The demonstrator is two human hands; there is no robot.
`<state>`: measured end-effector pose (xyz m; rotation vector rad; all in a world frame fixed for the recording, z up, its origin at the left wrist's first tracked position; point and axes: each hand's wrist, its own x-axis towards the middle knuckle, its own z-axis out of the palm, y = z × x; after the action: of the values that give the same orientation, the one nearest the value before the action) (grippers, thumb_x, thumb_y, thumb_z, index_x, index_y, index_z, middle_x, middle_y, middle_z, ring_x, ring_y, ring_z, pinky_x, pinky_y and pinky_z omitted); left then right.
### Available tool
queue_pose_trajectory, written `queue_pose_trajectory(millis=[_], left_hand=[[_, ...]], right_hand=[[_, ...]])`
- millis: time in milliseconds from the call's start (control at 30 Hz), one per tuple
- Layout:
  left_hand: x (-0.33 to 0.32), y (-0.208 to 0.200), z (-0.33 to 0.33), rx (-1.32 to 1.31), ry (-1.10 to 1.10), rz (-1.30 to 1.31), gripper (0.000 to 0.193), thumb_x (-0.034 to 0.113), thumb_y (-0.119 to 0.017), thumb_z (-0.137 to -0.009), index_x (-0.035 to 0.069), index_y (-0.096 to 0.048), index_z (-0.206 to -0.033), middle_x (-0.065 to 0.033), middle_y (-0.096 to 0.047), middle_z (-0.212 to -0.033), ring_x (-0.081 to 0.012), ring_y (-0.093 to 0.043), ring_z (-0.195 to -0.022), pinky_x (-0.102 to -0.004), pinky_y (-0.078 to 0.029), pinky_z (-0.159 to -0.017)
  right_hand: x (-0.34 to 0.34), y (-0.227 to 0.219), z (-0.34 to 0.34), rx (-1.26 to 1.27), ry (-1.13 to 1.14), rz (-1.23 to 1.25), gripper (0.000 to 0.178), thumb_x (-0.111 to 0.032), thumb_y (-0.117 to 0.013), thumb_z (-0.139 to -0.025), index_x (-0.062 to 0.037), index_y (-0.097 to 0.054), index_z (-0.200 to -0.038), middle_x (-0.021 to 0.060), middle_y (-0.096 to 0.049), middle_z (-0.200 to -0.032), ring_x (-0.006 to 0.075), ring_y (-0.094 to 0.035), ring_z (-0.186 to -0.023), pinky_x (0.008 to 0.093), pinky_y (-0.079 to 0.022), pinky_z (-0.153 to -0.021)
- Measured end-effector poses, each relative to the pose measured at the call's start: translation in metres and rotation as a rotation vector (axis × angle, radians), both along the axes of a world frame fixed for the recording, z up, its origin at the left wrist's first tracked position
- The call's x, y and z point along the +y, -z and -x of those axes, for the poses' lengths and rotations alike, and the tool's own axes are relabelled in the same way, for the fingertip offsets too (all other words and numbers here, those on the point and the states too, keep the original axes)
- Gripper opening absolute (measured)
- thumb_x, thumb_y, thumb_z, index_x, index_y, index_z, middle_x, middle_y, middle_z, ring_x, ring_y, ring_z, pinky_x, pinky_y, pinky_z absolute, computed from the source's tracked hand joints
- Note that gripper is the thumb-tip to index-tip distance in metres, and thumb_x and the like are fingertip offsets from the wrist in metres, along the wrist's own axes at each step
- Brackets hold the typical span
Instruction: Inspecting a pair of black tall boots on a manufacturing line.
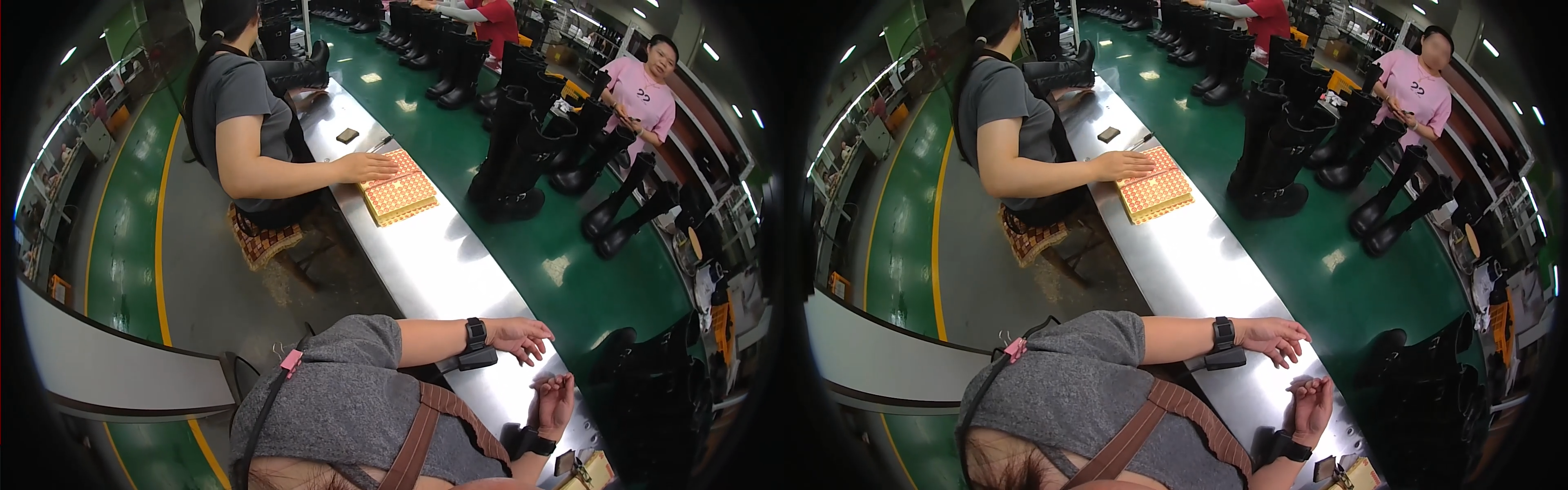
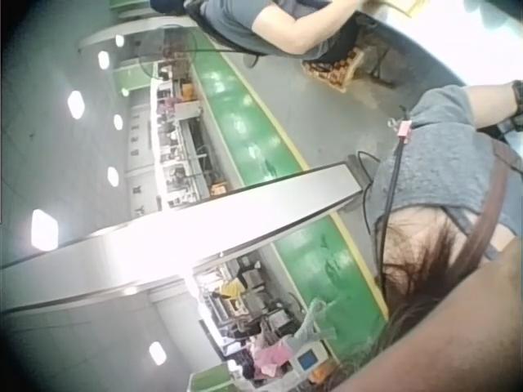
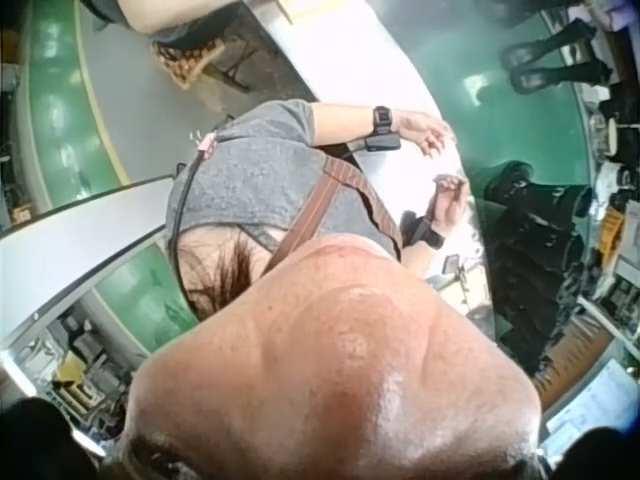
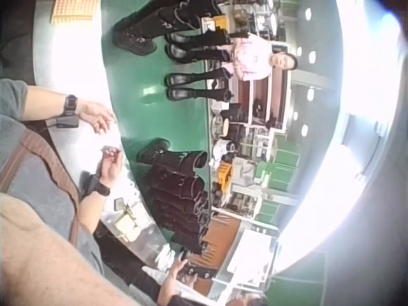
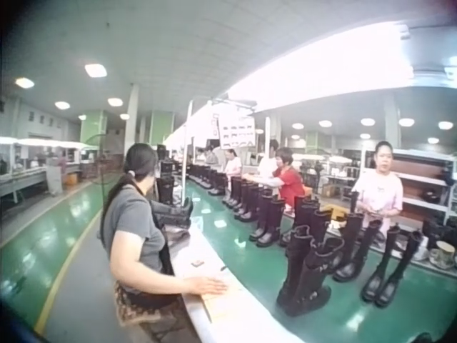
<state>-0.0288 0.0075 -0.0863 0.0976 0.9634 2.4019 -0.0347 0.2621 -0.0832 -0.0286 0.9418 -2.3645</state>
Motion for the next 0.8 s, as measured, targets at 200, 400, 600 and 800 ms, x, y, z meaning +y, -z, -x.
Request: queue_pose_trajectory(millis=[200,400,600,800], left_hand=[[0.0009,0.002,0.0009,0.014,-0.007,0.005,0.043,0.028,-0.056,-0.095,0.005,-0.041,-0.127,-0.0128,-0.053,-0.104,-0.0256,-0.059,-0.099,-0.0411,-0.056,-0.08],[0.0021,-0.001,-0.0019,0.004,-0.013,-0.009,0.042,0.028,-0.059,-0.094,0.006,-0.043,-0.126,-0.0123,-0.052,-0.104,-0.026,-0.06,-0.099,-0.0413,-0.056,-0.079],[0.0028,-0.0029,-0.0021,0.01,-0.008,0.005,0.042,0.026,-0.058,-0.094,0.006,-0.042,-0.127,-0.0121,-0.051,-0.104,-0.0259,-0.06,-0.099,-0.0405,-0.056,-0.079],[-0.0005,-0.0057,-0.0038,-0.001,-0.012,0.017,0.042,0.021,-0.059,-0.093,0.005,-0.041,-0.128,-0.0124,-0.052,-0.102,-0.0241,-0.06,-0.097,-0.0387,-0.057,-0.077]], right_hand=[[0.003,0.0021,0.0018,-0.012,-0.022,0.025,0.019,-0.023,-0.044,-0.102,-0.0075,-0.054,-0.1,0.0019,-0.051,-0.086,0.0109,-0.048,-0.075,0.0262,-0.046,-0.073],[0.0058,0.0039,0.0025,0.016,-0.046,0.027,0.019,-0.024,-0.043,-0.102,-0.008,-0.054,-0.1,0.0018,-0.051,-0.087,0.0108,-0.047,-0.076,0.0262,-0.046,-0.074],[0.004,-0.0003,-0.0003,0.002,-0.012,0.025,0.019,-0.023,-0.044,-0.102,-0.0079,-0.055,-0.1,0.0021,-0.051,-0.085,0.011,-0.048,-0.076,0.0262,-0.046,-0.074],[0.0009,-0.0013,-0.0007,0.013,-0.01,-0.005,0.018,-0.024,-0.044,-0.102,-0.0088,-0.053,-0.099,0.0014,-0.05,-0.084,0.0109,-0.047,-0.076,0.0272,-0.044,-0.073]])
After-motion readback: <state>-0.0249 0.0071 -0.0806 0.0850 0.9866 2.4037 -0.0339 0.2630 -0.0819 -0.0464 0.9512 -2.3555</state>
